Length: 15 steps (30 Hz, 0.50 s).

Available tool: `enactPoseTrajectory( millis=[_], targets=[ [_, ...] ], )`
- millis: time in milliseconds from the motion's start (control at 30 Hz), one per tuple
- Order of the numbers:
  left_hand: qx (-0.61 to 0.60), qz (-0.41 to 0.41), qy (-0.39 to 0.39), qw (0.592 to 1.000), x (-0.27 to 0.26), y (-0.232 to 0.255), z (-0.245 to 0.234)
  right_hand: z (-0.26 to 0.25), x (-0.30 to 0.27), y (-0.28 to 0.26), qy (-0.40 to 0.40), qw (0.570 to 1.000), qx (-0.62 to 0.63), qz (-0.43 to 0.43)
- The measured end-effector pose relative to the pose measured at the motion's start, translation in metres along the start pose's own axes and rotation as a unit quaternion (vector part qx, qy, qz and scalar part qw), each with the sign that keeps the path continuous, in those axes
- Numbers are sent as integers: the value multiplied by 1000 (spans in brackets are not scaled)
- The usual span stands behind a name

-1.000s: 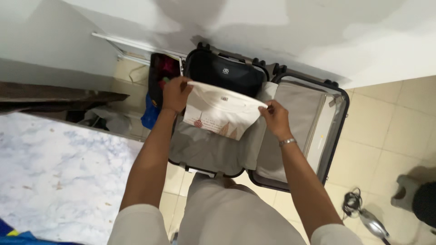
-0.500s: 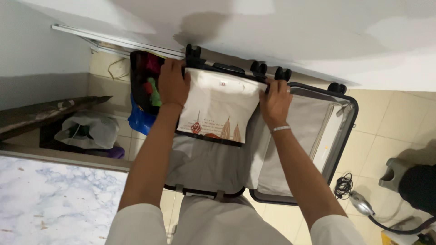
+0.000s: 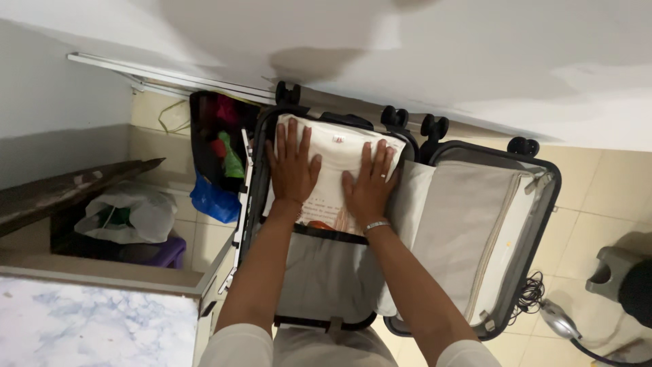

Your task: The person folds a white t-shirt and a black t-shirt on a small table. They then place the folded white t-shirt into an open suitcase on the floor. The person continues to fold the black t-shirt on the table.

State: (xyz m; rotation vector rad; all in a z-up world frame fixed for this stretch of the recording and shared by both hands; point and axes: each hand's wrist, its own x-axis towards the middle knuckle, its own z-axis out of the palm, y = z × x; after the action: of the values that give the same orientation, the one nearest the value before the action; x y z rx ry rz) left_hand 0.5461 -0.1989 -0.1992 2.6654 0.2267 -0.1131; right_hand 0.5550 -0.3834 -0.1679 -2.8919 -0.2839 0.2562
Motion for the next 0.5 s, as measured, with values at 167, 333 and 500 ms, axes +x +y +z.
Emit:
enactPoseTrajectory(
  millis=[167, 333, 500],
  targets=[
    [14, 4, -17, 1000, 0, -2, 1, 12, 1, 6, -12, 1000, 3, 4],
    [-78, -23, 19, 997, -51, 9, -20, -3, -22, -2, -17, 1000, -1, -9],
    [-64, -70, -40, 995, -81, 5, -18, 7, -64, -17, -79, 997, 17, 9]
  ],
)
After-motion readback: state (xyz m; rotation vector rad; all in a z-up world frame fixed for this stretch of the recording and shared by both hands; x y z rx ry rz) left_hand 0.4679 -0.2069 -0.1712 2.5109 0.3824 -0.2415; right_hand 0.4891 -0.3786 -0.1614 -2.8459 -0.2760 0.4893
